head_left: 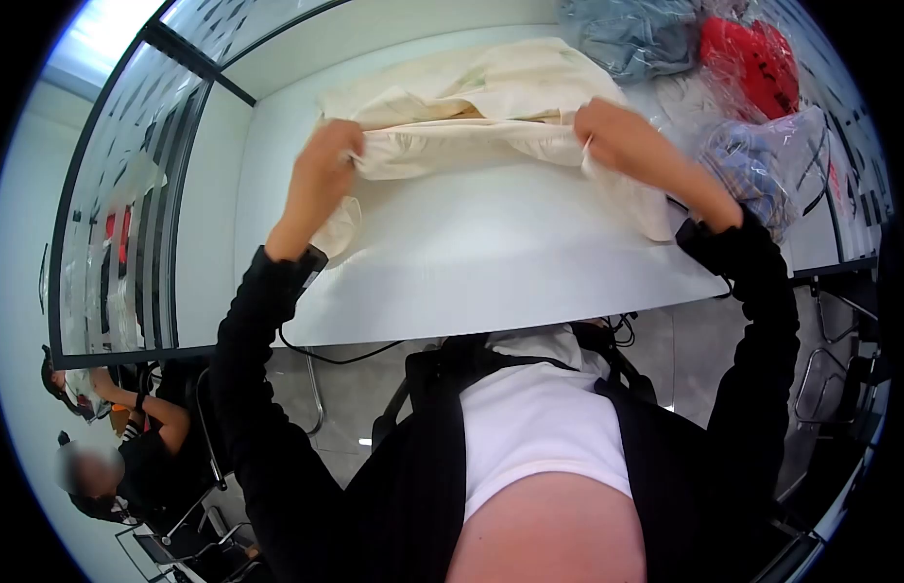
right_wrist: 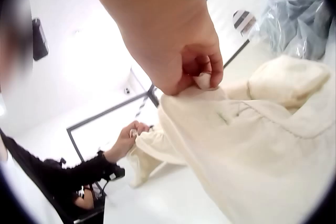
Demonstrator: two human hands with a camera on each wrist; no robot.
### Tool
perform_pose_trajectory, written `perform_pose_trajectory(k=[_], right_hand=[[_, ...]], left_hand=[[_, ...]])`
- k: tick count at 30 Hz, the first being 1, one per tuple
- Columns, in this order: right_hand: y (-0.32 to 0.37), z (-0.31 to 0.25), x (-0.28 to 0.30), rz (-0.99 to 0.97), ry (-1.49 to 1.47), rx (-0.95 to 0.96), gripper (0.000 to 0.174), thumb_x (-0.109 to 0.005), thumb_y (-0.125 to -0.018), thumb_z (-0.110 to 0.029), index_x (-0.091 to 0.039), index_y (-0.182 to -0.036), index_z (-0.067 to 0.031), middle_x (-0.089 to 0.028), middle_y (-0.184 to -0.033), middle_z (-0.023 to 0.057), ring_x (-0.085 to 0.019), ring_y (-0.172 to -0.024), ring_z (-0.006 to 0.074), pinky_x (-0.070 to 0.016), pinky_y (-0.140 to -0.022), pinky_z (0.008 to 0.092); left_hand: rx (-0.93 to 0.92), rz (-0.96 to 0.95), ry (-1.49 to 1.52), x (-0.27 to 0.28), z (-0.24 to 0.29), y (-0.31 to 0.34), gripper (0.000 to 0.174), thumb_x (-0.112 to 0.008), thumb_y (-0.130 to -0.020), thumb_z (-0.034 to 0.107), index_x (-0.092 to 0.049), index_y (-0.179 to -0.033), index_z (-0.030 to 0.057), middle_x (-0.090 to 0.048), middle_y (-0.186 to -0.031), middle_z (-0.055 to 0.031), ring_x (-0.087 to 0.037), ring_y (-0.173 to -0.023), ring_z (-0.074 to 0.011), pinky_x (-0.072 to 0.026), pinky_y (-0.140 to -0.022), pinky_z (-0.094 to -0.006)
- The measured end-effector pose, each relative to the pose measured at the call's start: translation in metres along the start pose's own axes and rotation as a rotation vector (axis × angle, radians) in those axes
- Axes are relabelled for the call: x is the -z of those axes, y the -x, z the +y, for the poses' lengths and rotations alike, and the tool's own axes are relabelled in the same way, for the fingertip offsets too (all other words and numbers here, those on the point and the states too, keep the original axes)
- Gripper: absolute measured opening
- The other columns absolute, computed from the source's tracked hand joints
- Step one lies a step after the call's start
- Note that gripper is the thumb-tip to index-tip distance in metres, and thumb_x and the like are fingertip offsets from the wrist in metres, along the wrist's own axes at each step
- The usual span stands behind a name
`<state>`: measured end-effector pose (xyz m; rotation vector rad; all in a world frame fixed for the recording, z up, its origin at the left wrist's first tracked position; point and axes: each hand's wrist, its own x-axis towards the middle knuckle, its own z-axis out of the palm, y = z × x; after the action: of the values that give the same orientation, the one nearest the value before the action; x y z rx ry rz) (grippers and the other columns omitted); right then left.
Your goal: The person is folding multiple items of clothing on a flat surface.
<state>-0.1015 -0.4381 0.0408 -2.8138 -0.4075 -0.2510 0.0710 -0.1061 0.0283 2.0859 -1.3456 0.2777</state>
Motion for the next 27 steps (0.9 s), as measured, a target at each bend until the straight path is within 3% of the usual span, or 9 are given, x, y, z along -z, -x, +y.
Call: perform_pose_trajectory(k=[4, 5, 7, 11, 13, 17, 18, 20, 27], right_hand=[[0.004, 0.020, 0.052, 0.113, -0.858, -0.212, 0.007, -0.041, -0.077, 0.001, -0.043, -0.074, -0.0049, -0.052, -0.081, 0.0021, -0.049, -0.080, 0.0105, -0.0389, -0.073, 0.0211], [0.007, 0.018, 0.057, 0.157, -1.024, -0.306, 0.008, -0.041, -0.078, 0.001, -0.043, -0.074, -0.0052, -0.053, -0.083, 0.0016, -0.050, -0.082, 0.0105, -0.0390, -0.074, 0.0209], [0.021, 0.037, 0.060, -0.051, -0.856, -0.277, 0.006, -0.042, -0.078, 0.001, -0.045, -0.076, -0.0042, -0.055, -0.085, 0.0026, -0.050, -0.083, 0.0107, -0.0394, -0.075, 0.0213], [0.047, 0.020, 0.069, -0.286, -0.488, -0.229, 0.005, -0.047, -0.080, -0.007, -0.051, -0.082, -0.0029, -0.060, -0.085, 0.0059, -0.055, -0.081, 0.0139, -0.0425, -0.071, 0.0260], [0.063, 0.002, 0.058, -0.224, -0.294, -0.279, 0.016, -0.056, -0.079, -0.012, -0.052, -0.090, -0.0027, -0.057, -0.089, 0.0103, -0.055, -0.084, 0.0206, -0.0438, -0.071, 0.0291], [0.097, -0.036, 0.002, -0.082, -0.051, -0.266, 0.054, -0.069, -0.069, -0.029, -0.043, -0.109, -0.0014, -0.046, -0.100, 0.0149, -0.050, -0.090, 0.0309, -0.0432, -0.075, 0.0337], [0.098, -0.045, -0.004, -0.204, -0.142, -0.433, 0.064, -0.072, -0.065, -0.033, -0.042, -0.111, 0.0007, -0.044, -0.102, 0.0156, -0.048, -0.094, 0.0315, -0.0421, -0.078, 0.0340], [0.102, -0.052, -0.026, -0.085, -0.031, -0.441, 0.074, -0.074, -0.061, -0.033, -0.039, -0.115, 0.0031, -0.040, -0.109, 0.0180, -0.044, -0.101, 0.0326, -0.0404, -0.082, 0.0358], [0.090, -0.057, -0.062, 0.129, 0.167, -0.454, 0.075, -0.076, -0.054, -0.022, -0.039, -0.114, 0.0028, -0.039, -0.113, 0.0188, -0.041, -0.106, 0.0333, -0.0396, -0.080, 0.0406]], left_hand=[[0.617, 0.001, 1.128, 0.033, -0.018, -0.013, 0.010, -0.049, -0.082, 0.003, -0.051, -0.092, 0.0063, -0.054, -0.088, 0.0001, -0.051, -0.084, -0.0069, -0.0429, -0.073, -0.0238], [0.702, -0.050, 1.097, 0.038, -0.014, -0.018, 0.011, -0.049, -0.083, 0.004, -0.050, -0.094, 0.0059, -0.053, -0.088, 0.0002, -0.051, -0.083, -0.0073, -0.0423, -0.074, -0.0237], [0.883, -0.157, 1.028, 0.048, -0.005, -0.020, 0.013, -0.048, -0.086, 0.008, -0.050, -0.099, 0.0051, -0.053, -0.088, 0.0005, -0.052, -0.081, -0.0082, -0.0412, -0.076, -0.0235], [0.545, -0.357, 0.660, 0.052, -0.003, 0.002, 0.013, -0.050, -0.087, 0.012, -0.052, -0.095, 0.0020, -0.056, -0.088, -0.0024, -0.053, -0.084, -0.0097, -0.0402, -0.079, -0.0230], [0.441, -0.357, 0.398, 0.047, 0.011, 0.016, 0.015, -0.056, -0.082, 0.009, -0.053, -0.096, 0.0026, -0.057, -0.087, -0.0032, -0.054, -0.084, -0.0110, -0.0415, -0.080, -0.0258], [0.214, -0.480, -0.112, 0.028, 0.042, 0.053, 0.069, -0.074, -0.062, 0.018, -0.039, -0.121, 0.0050, -0.036, -0.126, -0.0166, -0.038, -0.116, -0.0326, -0.0320, -0.096, -0.0394], [0.255, -0.470, -0.171, 0.022, 0.042, 0.066, 0.078, -0.076, -0.061, 0.023, -0.035, -0.125, 0.0083, -0.029, -0.130, -0.0180, -0.034, -0.118, -0.0357, -0.0323, -0.095, -0.0424], [0.360, -0.422, -0.228, 0.011, 0.045, 0.089, 0.089, -0.077, -0.060, 0.026, -0.027, -0.133, 0.0123, -0.017, -0.136, -0.0209, -0.027, -0.122, -0.0397, -0.0318, -0.093, -0.0478], [0.424, -0.206, -0.278, -0.012, 0.038, 0.105, 0.071, -0.072, -0.056, 0.001, -0.042, -0.120, 0.0127, -0.033, -0.128, -0.0204, -0.035, -0.115, -0.0399, -0.0375, -0.088, -0.0432]])
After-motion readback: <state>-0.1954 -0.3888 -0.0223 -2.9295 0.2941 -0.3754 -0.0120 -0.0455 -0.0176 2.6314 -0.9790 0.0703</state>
